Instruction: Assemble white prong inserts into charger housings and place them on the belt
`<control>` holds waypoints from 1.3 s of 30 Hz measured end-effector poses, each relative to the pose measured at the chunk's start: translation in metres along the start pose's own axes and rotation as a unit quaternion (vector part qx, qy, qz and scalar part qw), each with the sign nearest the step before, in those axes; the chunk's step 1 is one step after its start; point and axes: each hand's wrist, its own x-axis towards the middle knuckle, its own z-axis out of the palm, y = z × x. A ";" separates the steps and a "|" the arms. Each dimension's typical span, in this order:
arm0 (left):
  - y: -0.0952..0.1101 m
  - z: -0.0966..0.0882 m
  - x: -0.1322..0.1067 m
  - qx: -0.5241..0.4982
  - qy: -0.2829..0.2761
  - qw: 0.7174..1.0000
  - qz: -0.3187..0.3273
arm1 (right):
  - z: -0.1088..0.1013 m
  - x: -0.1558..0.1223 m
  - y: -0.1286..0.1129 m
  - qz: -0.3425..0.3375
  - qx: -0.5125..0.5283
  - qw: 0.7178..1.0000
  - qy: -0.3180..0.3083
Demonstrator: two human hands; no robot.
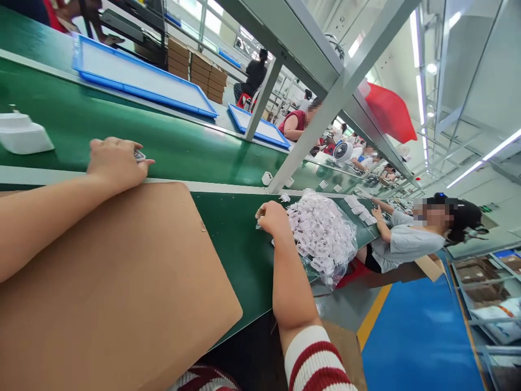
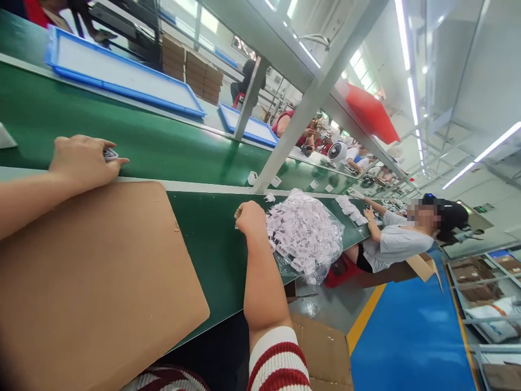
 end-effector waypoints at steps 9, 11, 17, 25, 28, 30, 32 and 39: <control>0.105 0.028 -0.048 -0.112 -0.184 0.976 -0.011 | -0.002 0.002 0.008 0.043 0.043 0.997 0.047; 0.105 0.034 -0.059 -0.122 -0.188 0.974 0.014 | -0.002 0.004 0.011 0.081 0.018 0.996 0.040; 0.096 0.042 -0.065 -0.094 -0.168 0.981 0.010 | 0.012 0.009 -0.001 0.033 0.035 0.999 0.023; 0.101 0.036 -0.062 -0.114 -0.211 0.971 -0.012 | 0.037 0.021 -0.002 -0.048 0.364 0.930 -0.030; 0.102 0.037 -0.063 -0.116 -0.213 0.970 -0.006 | 0.038 0.020 0.000 -0.037 0.364 0.928 -0.072; 0.103 0.037 -0.063 -0.107 -0.208 0.972 -0.011 | 0.033 0.015 0.001 -0.040 0.308 0.949 -0.046; 0.105 0.037 -0.064 -0.101 -0.187 0.977 -0.023 | 0.027 0.009 0.003 -0.061 0.235 0.970 -0.021; 0.101 0.028 -0.060 -0.156 -0.262 0.952 -0.037 | 0.039 0.017 -0.005 -0.042 0.178 0.983 0.014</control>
